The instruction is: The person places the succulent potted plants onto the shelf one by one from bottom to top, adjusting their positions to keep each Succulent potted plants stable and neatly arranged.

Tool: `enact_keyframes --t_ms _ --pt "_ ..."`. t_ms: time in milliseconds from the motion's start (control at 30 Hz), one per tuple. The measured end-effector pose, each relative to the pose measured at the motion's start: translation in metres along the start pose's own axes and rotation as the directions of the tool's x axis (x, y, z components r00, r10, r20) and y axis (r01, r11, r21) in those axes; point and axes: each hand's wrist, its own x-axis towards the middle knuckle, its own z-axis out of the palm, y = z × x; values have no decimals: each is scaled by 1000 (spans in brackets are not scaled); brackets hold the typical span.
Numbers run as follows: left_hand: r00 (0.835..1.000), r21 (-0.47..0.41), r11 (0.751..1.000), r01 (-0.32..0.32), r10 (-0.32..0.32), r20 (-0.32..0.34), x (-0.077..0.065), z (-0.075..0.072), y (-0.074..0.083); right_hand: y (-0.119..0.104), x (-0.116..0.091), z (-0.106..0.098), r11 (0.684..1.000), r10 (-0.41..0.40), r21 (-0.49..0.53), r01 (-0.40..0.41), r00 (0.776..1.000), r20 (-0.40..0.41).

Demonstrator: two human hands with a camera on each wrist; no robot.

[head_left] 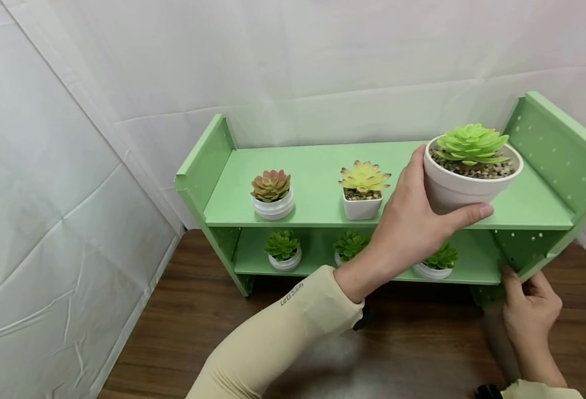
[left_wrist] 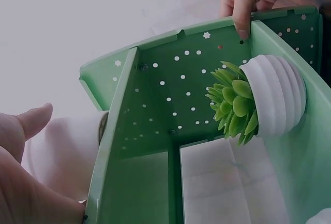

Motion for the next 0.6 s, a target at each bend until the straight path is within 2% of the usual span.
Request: enact_keyframes --t_ms 167,333,600 --pt "1000 34 999 23 -23 5 -4 -2 -1 -1 0 -1 1000 9 0 -9 1000 -8" --pt "999 91 995 40 -41 8 -9 -4 -2 -3 3 -3 998 21 -53 -22 1000 -5" --pt "1000 162 987 -6 2 21 -16 -6 -4 -11 5 -7 987 65 -146 -60 997 30"
